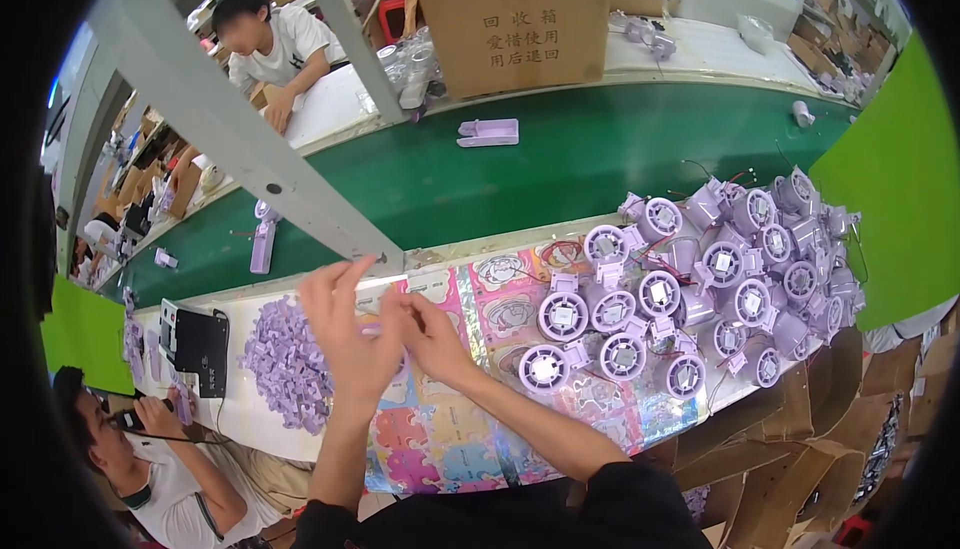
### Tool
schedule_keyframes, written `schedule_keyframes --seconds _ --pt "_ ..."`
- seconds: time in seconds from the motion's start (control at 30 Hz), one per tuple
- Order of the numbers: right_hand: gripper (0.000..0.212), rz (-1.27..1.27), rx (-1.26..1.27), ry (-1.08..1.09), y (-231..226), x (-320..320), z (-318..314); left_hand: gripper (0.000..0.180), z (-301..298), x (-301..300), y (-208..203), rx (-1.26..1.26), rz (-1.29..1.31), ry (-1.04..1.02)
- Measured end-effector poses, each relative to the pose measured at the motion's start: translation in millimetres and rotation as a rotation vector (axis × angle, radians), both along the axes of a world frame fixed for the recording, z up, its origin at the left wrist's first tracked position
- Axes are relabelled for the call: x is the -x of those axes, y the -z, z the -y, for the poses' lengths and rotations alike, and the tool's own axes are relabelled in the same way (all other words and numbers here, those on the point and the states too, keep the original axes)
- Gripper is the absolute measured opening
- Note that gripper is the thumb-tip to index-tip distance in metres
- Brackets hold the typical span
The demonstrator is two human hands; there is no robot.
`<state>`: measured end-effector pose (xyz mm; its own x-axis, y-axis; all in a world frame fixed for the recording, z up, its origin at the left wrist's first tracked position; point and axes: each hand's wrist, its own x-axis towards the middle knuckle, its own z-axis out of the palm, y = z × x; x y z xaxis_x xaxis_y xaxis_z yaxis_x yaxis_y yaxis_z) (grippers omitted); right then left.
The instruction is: The person assembles small purple plastic electronic components by hand at a factory assembly line workstation.
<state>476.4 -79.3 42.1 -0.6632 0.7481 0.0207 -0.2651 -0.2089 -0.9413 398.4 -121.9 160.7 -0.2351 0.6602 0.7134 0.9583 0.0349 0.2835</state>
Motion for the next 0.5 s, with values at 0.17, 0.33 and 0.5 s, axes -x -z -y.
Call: schedule_keyframes --seconds 0.17,0.33,0.5 --pt "0.034 0.135 -0.388 0.023 2 7 -2 0.05 -130 -15 10 0.181 -0.043 0.308" --pt "0.021 0.266 -0.26 -0.035 -8 2 -1 0.084 -264 8 52 0.746 -0.116 0.029" --pt "0.017 0.262 -0.283 -0.046 -8 -2 0 0.1 -315 30 75 0.932 -0.162 -0.127"
